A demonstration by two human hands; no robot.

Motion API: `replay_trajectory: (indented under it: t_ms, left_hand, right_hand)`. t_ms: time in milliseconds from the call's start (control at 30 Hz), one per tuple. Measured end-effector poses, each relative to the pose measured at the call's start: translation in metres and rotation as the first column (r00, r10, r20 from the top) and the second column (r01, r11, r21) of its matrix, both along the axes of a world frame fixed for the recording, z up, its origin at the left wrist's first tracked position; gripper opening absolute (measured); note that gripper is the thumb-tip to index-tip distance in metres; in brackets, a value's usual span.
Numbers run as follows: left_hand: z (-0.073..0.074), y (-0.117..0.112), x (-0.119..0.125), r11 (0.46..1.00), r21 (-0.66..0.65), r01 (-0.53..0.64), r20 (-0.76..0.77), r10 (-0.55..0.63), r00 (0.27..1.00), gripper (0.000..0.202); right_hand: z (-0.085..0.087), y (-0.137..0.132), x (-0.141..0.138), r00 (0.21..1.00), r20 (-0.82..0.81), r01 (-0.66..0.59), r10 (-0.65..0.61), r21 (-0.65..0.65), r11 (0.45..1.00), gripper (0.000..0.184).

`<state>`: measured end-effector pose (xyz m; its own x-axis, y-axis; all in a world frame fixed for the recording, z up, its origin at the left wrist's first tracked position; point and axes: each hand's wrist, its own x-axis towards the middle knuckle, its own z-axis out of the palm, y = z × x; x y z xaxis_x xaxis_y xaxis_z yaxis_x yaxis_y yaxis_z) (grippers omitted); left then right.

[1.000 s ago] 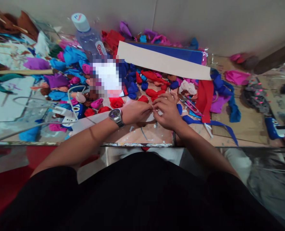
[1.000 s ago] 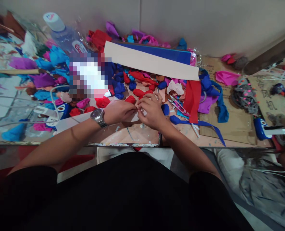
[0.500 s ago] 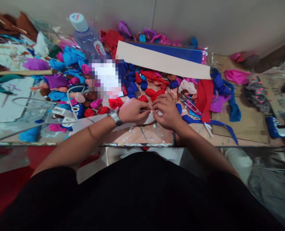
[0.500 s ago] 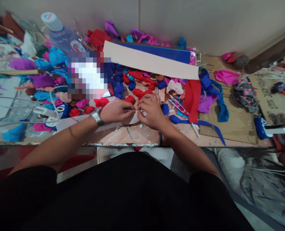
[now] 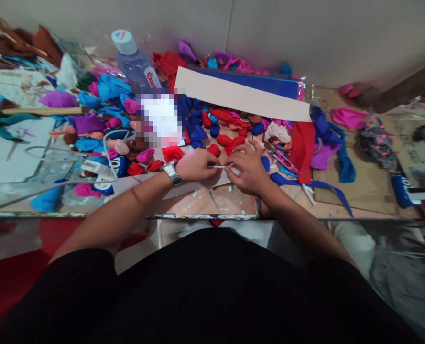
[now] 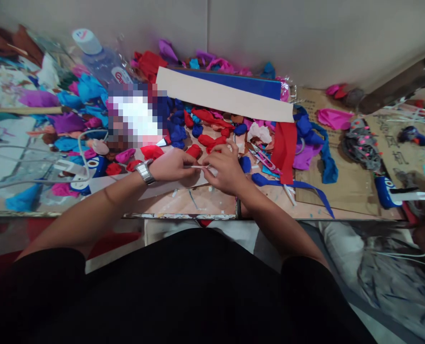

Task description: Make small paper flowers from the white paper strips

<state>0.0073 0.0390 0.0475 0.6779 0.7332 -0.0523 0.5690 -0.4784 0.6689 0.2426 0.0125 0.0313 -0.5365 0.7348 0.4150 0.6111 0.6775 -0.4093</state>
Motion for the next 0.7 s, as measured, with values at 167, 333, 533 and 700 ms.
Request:
replay_trajectory:
  t_ms: [167,333,533,700]
  left_hand:
    - [0.0019,-0.0017,-0.0011,0.999,-0.011,0.047,0.066,-0.046,0.997,0.045]
    - [0.0004,0.0000,-0.0009,1.000,-0.010,0.029,0.071,-0.028,0.997,0.041]
    - [0.0032,0.0007,-0.0002,0.998,0.029,0.048,-0.009,-0.048,0.999,0.040]
    - [-0.0003,0.0037,-0.0032,0.997,-0.083,0.003,0.062,0.002,0.998,0.036]
  right_hand:
    - [-0.0010,-0.0010,-0.0001,1.000,0.016,-0.009,0.009,-0.015,1.000,0.011]
    - [-0.0050,0.0010,0.0002,0.999,0.041,0.000,0.000,0.003,1.000,0.011]
    - [-0.0078,0.0024,0.0004,0.997,0.075,0.012,-0.017,0.067,0.998,0.013]
    - [-0.0033,-0.0004,0.0000,0.998,0.064,-0.013,0.008,0.084,0.996,0.015]
